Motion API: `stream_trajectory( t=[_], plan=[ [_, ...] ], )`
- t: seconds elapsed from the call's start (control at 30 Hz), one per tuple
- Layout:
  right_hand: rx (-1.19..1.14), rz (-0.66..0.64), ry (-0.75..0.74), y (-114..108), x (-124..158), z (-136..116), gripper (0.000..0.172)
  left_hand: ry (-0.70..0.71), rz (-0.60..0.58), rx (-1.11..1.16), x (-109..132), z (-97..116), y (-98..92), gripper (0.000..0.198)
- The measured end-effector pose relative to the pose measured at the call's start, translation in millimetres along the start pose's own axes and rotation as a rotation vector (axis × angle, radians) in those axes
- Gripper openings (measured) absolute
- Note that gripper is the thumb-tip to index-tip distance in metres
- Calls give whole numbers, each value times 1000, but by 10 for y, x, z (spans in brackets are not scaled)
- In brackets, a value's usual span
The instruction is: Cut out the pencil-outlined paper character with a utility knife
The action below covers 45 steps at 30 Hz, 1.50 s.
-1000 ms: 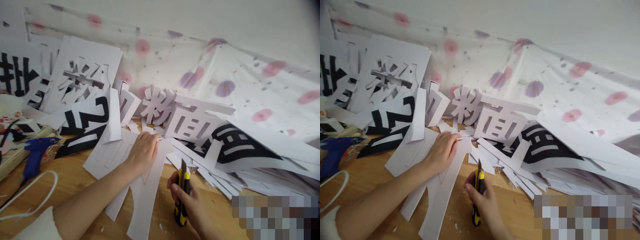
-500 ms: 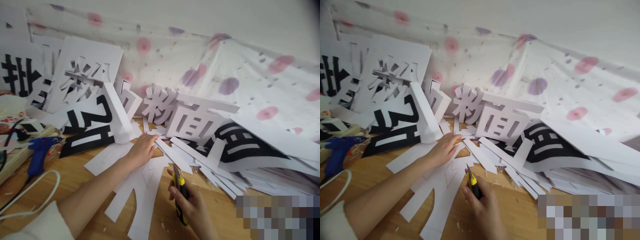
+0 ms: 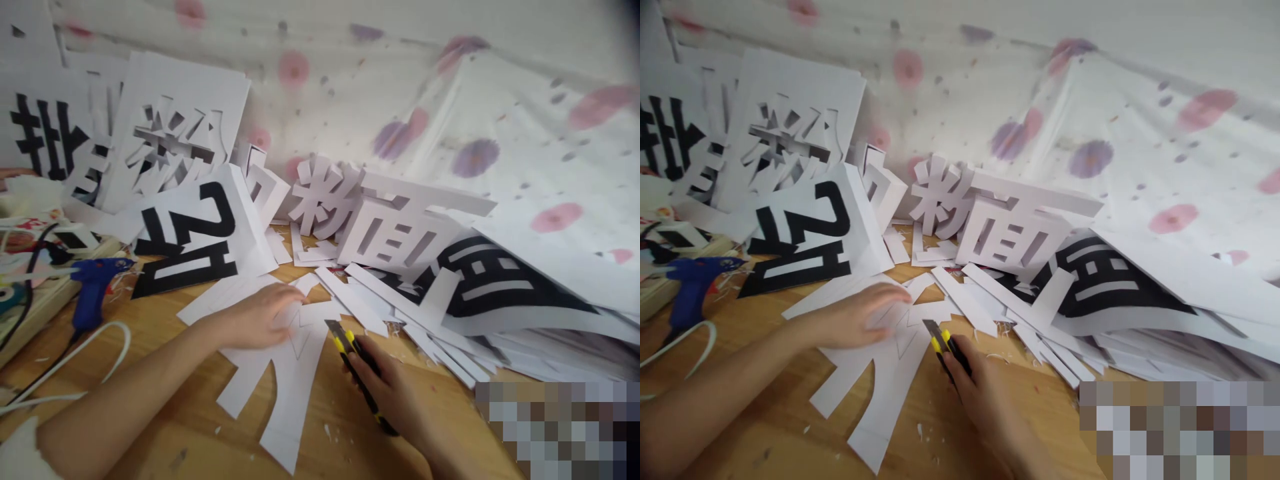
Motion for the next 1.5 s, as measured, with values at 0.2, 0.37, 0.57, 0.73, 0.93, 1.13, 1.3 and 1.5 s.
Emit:
stream_trajectory(
  t=[0.2, 0.37, 0.57, 0.73, 0.93, 1.13, 1.3, 1.5],
  plan=[
    [391, -112, -55, -24, 199, -169, 17, -76, -170, 64, 579, 190, 279, 93],
    [665, -228, -217, 296, 409, -290, 7, -149, -144, 112, 677, 337, 445, 101],
    [901, -179, -339, 537, 488, -285, 5, -99, -126, 148, 685, 298, 510, 92],
    [937, -190, -332, 582, 536, -263, 5, -56, -162, 107, 694, 254, 557, 88],
    [955, -203, -332, 591, 569, -297, 5, -51, -140, 95, 714, 251, 563, 87],
    [969, -252, -281, 591, 553, -331, 8, -55, -147, 98, 709, 250, 566, 88],
    [976, -262, -277, 589, 537, -311, 8, -18, -144, 83, 704, 248, 574, 86],
    [950, -271, -327, 569, 506, -314, 9, -10, -143, 80, 705, 246, 577, 88]
  ],
)
Point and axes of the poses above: each hand's wrist, its own x-axis away from the middle knuckle, its own y-axis out of the palm, z = x × y, the point moved 2 cm from there along -x, towards the middle knuckle, and after that the axes turned 12 degrees about y, right-handed, at the moved point
